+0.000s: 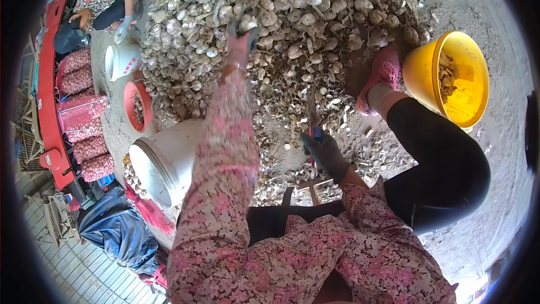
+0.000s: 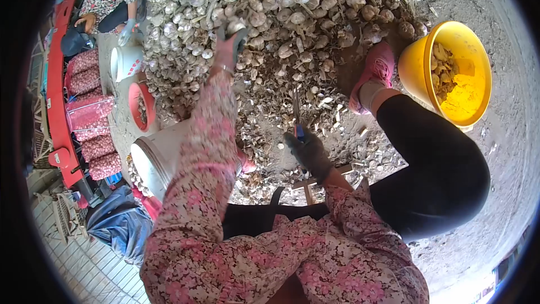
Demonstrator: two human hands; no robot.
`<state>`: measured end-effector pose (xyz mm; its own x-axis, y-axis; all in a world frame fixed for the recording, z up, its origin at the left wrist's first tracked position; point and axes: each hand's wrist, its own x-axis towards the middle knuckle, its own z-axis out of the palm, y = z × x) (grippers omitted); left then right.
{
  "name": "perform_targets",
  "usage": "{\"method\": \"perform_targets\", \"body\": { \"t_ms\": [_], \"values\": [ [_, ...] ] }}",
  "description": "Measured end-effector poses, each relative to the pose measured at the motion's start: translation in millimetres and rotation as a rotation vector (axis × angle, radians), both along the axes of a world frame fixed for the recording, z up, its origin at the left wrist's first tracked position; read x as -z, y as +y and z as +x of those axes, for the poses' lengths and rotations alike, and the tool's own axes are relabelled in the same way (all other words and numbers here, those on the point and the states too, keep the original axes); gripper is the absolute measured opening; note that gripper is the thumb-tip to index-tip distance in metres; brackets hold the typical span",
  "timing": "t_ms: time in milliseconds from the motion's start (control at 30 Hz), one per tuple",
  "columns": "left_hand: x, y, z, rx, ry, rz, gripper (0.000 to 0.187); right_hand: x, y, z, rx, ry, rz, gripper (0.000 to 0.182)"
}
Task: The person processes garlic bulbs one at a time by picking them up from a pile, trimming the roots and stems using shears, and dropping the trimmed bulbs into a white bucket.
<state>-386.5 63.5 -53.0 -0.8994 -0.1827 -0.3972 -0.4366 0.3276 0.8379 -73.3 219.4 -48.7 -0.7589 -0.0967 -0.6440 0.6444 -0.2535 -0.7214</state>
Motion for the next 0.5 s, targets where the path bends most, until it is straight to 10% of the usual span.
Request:
{"method": "perform_targets", "body": {
  "t_ms": [133, 500],
  "values": [
    [19.5, -43.7, 103.9, 0.012, -0.064, 1.240, 0.026, -5.2, 8.9, -5.3, -0.203, 0.116, 0.271, 0.040],
    [-70.8, -7.4, 302.9, -0.072, -0.010, 1.277, 0.031, -33.5, -2.6, 33.2, -0.241, 0.522, 0.273, 0.030]
  ]
}}
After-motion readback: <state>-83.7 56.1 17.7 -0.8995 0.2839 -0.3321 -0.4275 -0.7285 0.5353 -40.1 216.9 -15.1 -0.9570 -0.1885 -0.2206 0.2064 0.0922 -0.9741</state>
